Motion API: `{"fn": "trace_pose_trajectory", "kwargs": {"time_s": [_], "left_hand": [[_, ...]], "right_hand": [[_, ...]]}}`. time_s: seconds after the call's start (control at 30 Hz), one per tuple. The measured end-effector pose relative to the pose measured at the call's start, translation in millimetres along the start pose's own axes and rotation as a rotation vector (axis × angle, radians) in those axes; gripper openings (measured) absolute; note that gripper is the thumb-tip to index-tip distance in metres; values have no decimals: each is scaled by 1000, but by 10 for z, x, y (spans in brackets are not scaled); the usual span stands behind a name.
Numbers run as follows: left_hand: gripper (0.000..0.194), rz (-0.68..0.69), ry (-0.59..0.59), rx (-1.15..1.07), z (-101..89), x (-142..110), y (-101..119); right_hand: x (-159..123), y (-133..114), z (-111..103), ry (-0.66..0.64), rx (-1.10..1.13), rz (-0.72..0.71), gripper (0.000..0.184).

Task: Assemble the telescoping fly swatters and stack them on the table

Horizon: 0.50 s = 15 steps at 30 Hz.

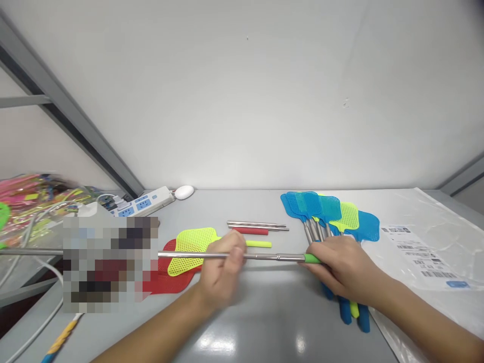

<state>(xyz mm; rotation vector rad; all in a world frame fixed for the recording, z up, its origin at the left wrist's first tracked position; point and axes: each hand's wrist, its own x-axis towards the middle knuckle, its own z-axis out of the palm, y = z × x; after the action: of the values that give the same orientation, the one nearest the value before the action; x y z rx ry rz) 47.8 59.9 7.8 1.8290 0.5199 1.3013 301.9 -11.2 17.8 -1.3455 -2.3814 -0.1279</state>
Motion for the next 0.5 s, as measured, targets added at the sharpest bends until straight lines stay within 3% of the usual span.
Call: {"fn": "trace_pose_trajectory", "kwargs": {"time_s": [0.13, 0.27, 0.33, 0.5], "left_hand": [[50, 114, 347, -159, -231, 251, 113], [48, 120, 647, -171, -468, 492, 178], [48, 111, 667, -161, -505, 525, 144], [51, 37, 592, -219, -445, 474, 80]], "right_hand": [[-22, 178, -34, 44, -51, 39, 30], [-28, 359, -56, 127, -77, 56, 30], [-28, 410, -62, 157, -91, 54, 29], [-26, 449, -83, 180, -150, 32, 30]]}}
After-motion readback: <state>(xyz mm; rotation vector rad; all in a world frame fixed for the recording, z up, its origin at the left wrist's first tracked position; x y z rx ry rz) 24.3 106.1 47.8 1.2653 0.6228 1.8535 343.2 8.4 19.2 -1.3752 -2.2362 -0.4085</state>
